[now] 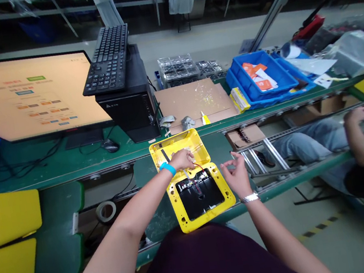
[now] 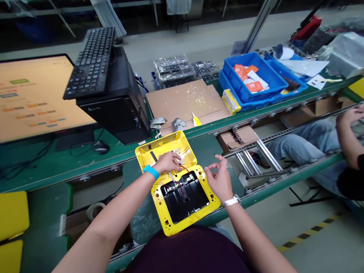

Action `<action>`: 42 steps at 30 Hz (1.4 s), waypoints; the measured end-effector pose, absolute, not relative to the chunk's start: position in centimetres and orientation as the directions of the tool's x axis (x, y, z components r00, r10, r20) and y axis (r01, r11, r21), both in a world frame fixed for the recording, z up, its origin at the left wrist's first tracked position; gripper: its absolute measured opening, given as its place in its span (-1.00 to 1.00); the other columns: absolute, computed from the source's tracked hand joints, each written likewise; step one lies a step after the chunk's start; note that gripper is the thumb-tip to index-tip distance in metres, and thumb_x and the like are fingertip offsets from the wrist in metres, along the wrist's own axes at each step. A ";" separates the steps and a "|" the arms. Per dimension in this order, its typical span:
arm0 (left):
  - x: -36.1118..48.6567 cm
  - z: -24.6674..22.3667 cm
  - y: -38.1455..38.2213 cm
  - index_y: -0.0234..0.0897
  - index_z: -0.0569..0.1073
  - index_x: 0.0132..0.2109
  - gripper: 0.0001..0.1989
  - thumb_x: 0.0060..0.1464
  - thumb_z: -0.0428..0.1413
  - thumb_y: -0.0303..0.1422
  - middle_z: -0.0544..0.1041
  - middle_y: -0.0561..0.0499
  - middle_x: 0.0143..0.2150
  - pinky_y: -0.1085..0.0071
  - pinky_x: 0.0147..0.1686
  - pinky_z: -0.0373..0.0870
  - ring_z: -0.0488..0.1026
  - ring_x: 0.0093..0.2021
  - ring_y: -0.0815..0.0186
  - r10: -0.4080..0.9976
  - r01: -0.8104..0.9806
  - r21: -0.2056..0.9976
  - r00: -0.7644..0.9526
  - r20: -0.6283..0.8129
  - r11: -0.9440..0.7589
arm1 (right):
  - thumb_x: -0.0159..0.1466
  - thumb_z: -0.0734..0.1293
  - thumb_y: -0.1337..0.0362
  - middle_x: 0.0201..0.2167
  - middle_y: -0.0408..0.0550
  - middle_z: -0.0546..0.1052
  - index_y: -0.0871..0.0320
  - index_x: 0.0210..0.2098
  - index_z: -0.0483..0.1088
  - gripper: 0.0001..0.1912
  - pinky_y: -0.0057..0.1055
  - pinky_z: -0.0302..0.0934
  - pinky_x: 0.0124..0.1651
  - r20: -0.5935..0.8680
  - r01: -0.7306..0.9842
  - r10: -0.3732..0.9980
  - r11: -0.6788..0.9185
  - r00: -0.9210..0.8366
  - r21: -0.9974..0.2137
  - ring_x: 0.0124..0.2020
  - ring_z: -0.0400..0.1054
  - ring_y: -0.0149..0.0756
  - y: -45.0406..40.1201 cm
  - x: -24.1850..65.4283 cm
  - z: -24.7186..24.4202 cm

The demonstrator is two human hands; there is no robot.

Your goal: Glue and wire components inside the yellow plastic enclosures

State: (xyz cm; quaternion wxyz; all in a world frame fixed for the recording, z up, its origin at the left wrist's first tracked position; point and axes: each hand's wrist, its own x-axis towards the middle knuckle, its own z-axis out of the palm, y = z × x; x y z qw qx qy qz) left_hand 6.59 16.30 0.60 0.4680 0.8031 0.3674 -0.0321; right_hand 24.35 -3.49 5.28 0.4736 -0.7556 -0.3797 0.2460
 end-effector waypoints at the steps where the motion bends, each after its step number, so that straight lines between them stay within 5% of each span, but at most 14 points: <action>1: 6.6 0.9 16.0 -0.31 0.58 -0.02 -0.49 -0.22 0.35 -0.39 0.67 -0.04 -0.28 0.38 -0.29 0.39 0.58 -0.22 0.11 0.579 0.628 0.714 0.720 -0.382 -0.309 | 0.26 0.43 0.03 -0.29 -0.13 0.48 0.10 0.23 0.10 -0.32 -0.44 0.24 -0.49 -0.005 0.342 0.804 -0.259 0.594 -0.903 -0.54 0.33 -0.37 -3.8 24.6 5.3; 10: 5.2 4.8 14.0 -0.20 0.57 0.09 -0.60 0.12 0.08 -0.43 0.67 -0.03 -0.05 0.43 -0.12 0.43 0.59 -0.07 0.19 0.489 0.539 0.749 0.808 -0.329 -0.386 | 0.26 0.44 0.03 -0.27 -0.13 0.47 0.06 0.23 0.09 -0.31 -0.50 0.22 -0.55 -0.014 0.301 0.788 -0.252 0.615 -0.920 -0.57 0.30 -0.43 -5.2 26.0 5.1; 16: 1.1 6.2 11.4 -0.21 0.56 0.08 -0.70 0.30 0.03 -0.36 0.64 -0.05 -0.01 0.29 -0.02 0.43 0.57 -0.10 0.22 0.844 0.453 0.833 0.536 0.031 -0.319 | 0.25 0.46 0.02 -0.28 -0.15 0.46 0.03 0.22 0.11 -0.31 -0.51 0.16 -0.60 -0.026 0.236 0.799 -0.208 0.601 -0.949 -0.60 0.28 -0.44 -4.9 25.6 5.7; 20: -3.7 5.5 8.4 -0.19 0.61 -0.13 -0.83 0.27 0.14 -0.28 0.60 -0.06 -0.13 0.16 0.00 0.32 0.49 -0.03 0.14 0.947 0.641 0.711 0.300 0.113 -0.288 | 0.23 0.48 -0.01 -0.34 -0.17 0.47 0.07 0.10 0.27 -0.43 -0.51 0.12 -0.60 -0.110 0.111 0.835 -0.201 0.539 -0.973 -0.62 0.22 -0.48 -4.0 24.8 6.3; 27: -7.4 5.0 6.9 -0.13 0.65 -0.12 -0.83 0.30 0.15 -0.30 0.49 -0.10 0.00 0.18 -0.11 0.14 0.31 0.12 0.06 0.836 0.731 0.461 0.547 0.046 -0.503 | 0.19 0.51 -0.04 -0.45 -0.18 0.48 0.14 -0.09 0.41 -0.52 -0.51 0.06 -0.58 -0.251 -0.064 0.902 -0.244 0.351 -0.968 -0.64 0.17 -0.50 -1.5 21.8 6.0; 35: -5.6 6.6 8.7 -0.28 0.59 -0.27 -0.76 0.34 0.06 -0.40 0.42 -0.10 -0.26 0.19 -0.22 0.08 0.30 -0.12 0.12 0.668 0.655 0.198 0.745 -0.003 -0.729 | 0.16 0.50 -0.07 -0.44 -0.16 0.45 0.15 -0.21 0.47 -0.56 -0.46 0.15 -0.50 -0.242 -0.027 0.960 -0.240 0.142 -0.970 -0.57 0.20 -0.46 1.5 18.5 5.6; 42: -6.9 6.1 7.7 -0.24 0.58 -0.21 -0.77 0.36 0.03 -0.41 0.43 -0.11 -0.10 0.23 -0.18 0.08 0.29 0.00 0.11 0.674 0.655 0.243 0.739 -0.010 -0.715 | 0.16 0.50 -0.09 -0.45 -0.16 0.43 0.15 -0.24 0.47 -0.57 -0.45 0.13 -0.47 -0.219 -0.020 0.972 -0.218 0.081 -0.976 -0.54 0.18 -0.44 3.8 18.0 5.8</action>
